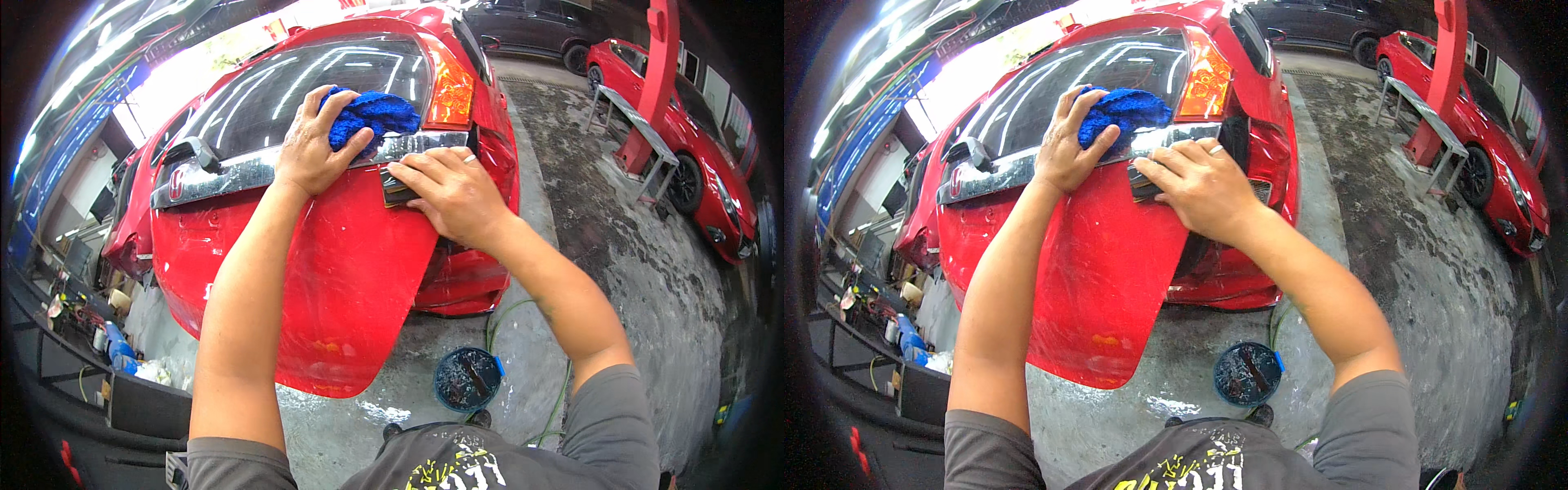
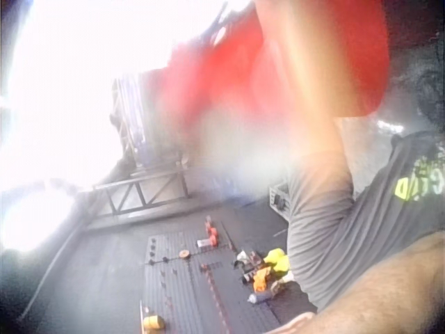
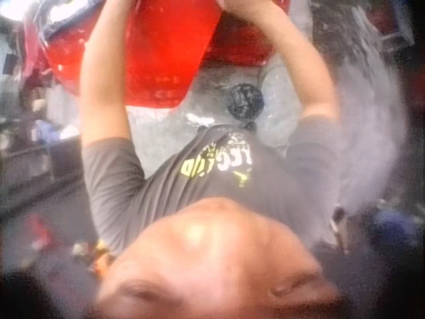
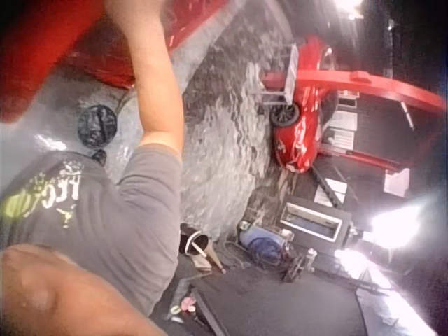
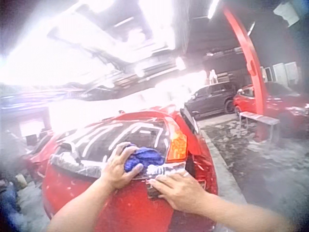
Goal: The person uses a small black applicator pad to rub a compound onto the rear trunk of a red Honda, then wipes the area with a blue microfiber cloth. The person repeatedly dips the pad into a bucket of water and continues rubbing and wiping the same section of the trunk.
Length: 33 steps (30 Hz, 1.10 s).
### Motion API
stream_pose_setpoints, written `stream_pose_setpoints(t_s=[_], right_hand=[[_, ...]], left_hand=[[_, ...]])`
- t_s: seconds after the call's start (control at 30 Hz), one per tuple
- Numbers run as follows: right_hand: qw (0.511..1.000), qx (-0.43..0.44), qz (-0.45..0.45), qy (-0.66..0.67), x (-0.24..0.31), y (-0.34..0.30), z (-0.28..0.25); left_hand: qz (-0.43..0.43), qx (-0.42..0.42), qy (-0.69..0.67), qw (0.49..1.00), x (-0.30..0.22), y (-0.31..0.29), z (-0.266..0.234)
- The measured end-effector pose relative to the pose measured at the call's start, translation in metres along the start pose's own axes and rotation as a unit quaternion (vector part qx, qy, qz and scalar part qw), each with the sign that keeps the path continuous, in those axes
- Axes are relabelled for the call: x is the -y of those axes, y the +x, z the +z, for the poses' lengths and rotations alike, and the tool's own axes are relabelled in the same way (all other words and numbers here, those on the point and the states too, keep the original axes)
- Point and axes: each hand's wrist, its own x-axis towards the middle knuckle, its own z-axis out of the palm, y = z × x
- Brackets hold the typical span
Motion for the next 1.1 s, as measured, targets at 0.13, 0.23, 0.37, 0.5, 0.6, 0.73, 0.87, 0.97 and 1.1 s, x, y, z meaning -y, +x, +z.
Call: stream_pose_setpoints(t_s=[0.13, 0.23, 0.37, 0.5, 0.6, 0.73, 0.87, 0.97, 1.1], right_hand=[[1.0, 0.004, 0.018, -0.02, -0.049, -0.04, -0.029], [1.0, -0.001, 0.0, -0.006, -0.043, -0.026, -0.022], [0.999, -0.027, -0.036, 0.008, 0.01, 0.024, 0.022], [0.999, 0.017, -0.027, -0.007, -0.025, -0.006, -0.009], [1.0, 0.009, -0.006, -0.018, -0.041, -0.022, -0.019], [1.0, 0.005, -0.024, -0.004, 0.005, 0.021, 0.014], [0.999, 0.004, -0.033, -0.006, 0.005, 0.018, 0.011], [0.999, 0.011, 0.012, -0.039, -0.029, -0.023, -0.027], [0.999, 0.019, -0.025, -0.023, 0.002, 0.012, 0.004]], left_hand=[[0.002, -0.015, 0.033, 0.999, -0.006, -0.002, 0.001], [0.008, -0.017, 0.021, 1.0, -0.006, 0.0, 0.003], [-0.003, -0.01, 0.013, 1.0, -0.005, 0.001, 0.004], [0.004, -0.013, 0.03, 0.999, -0.001, -0.007, -0.001], [0.002, -0.012, 0.024, 1.0, -0.007, 0.0, 0.003], [0.001, -0.018, 0.008, 1.0, 0.001, 0.0, 0.006], [-0.017, -0.02, -0.044, 0.999, 0.003, -0.002, 0.001], [-0.017, -0.029, -0.038, 0.999, -0.002, -0.003, 0.002], [-0.014, -0.042, -0.044, 0.998, 0.005, 0.003, 0.009]])
